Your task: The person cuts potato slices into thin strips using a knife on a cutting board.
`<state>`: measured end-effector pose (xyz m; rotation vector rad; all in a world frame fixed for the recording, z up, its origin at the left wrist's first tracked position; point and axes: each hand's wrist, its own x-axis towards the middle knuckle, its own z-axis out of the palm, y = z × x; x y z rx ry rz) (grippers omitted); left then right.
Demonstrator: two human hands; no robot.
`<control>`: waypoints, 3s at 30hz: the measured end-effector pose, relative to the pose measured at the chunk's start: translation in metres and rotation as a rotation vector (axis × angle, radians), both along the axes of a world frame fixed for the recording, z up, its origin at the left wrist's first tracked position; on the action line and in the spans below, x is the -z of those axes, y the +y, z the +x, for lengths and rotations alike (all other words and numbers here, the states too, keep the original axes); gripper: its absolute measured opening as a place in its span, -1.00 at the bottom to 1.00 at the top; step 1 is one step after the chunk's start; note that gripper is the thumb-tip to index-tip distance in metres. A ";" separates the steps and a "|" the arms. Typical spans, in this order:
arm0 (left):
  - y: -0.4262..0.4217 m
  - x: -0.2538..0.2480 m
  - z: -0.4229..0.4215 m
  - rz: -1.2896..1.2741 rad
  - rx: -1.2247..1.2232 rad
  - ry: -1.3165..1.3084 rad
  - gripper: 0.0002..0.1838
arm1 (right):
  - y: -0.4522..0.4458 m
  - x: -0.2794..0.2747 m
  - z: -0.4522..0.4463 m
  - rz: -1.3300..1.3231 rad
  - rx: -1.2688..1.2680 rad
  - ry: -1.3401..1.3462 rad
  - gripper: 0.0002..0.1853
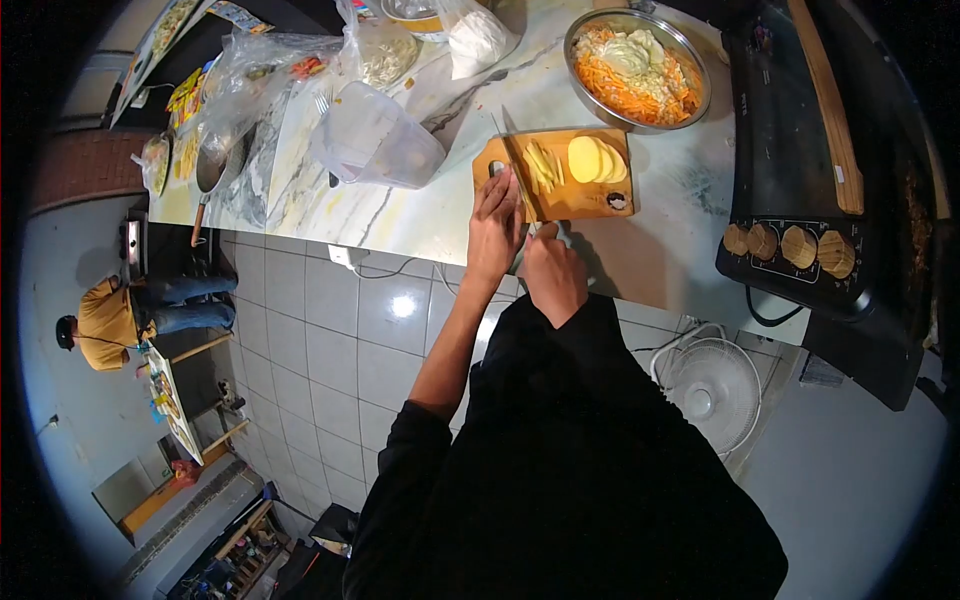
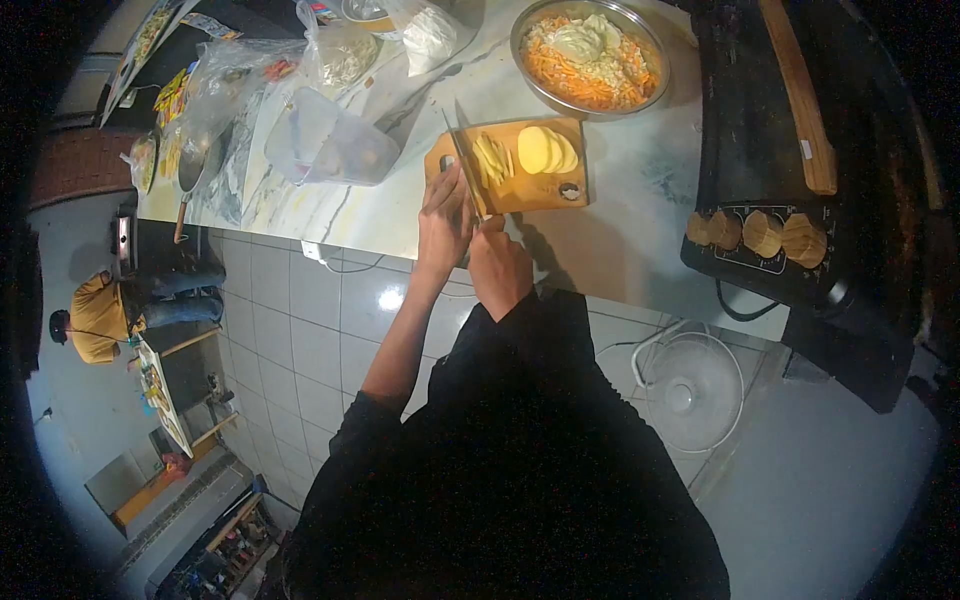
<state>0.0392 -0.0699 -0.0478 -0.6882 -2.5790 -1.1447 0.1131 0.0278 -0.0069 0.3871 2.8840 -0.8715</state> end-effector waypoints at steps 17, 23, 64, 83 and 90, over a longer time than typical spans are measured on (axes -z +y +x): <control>-0.002 -0.002 0.000 0.037 0.014 0.017 -0.55 | 0.013 0.006 -0.002 0.026 0.024 -0.009 -0.69; -0.003 -0.003 -0.002 0.094 0.019 -0.005 -0.59 | 0.024 0.010 -0.004 -0.033 0.034 0.050 -0.69; 0.002 -0.026 -0.017 0.133 -0.184 -0.307 -0.75 | 0.023 0.022 0.017 -0.087 0.027 0.090 -0.74; 0.003 -0.023 -0.018 0.162 -0.171 -0.306 -0.77 | 0.024 0.010 0.006 -0.093 0.030 0.054 -0.71; 0.003 -0.026 -0.018 0.191 -0.170 -0.331 -0.78 | 0.020 0.001 0.005 -0.014 -0.014 0.029 -0.70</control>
